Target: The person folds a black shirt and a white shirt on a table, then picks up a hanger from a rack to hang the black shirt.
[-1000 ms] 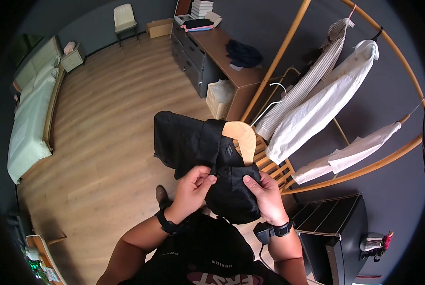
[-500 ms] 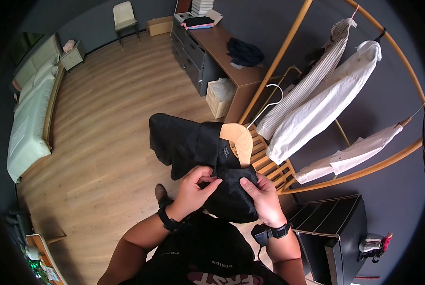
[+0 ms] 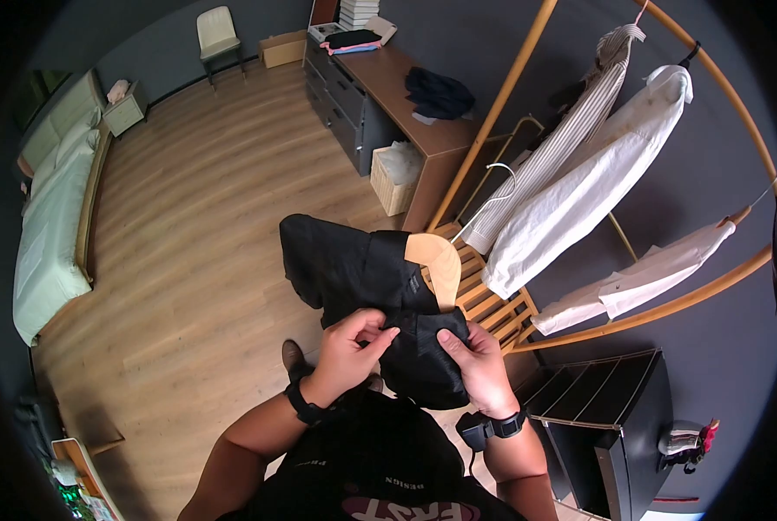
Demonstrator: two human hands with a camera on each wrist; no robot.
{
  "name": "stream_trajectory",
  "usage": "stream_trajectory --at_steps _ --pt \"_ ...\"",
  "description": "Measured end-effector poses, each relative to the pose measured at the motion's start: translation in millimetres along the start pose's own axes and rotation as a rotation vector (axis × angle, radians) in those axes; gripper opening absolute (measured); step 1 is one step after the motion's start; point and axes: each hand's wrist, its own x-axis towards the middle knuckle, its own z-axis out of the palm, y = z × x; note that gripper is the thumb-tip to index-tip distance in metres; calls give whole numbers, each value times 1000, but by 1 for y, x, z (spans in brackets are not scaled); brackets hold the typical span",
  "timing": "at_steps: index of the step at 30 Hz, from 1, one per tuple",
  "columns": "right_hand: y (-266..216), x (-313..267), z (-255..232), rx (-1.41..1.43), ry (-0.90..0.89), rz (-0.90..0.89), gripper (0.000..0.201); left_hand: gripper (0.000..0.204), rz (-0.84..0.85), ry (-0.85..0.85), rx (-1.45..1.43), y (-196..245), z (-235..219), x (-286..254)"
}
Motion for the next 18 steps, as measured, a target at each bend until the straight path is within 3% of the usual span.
stream_trajectory --at_steps 11,18 --pt "20 -1 -5 -77 78 -16 26 14 -142 -86 -215 -13 4 -3" --pt "21 -6 1 -130 98 -48 26 11 -138 -41 -285 -22 8 -4"
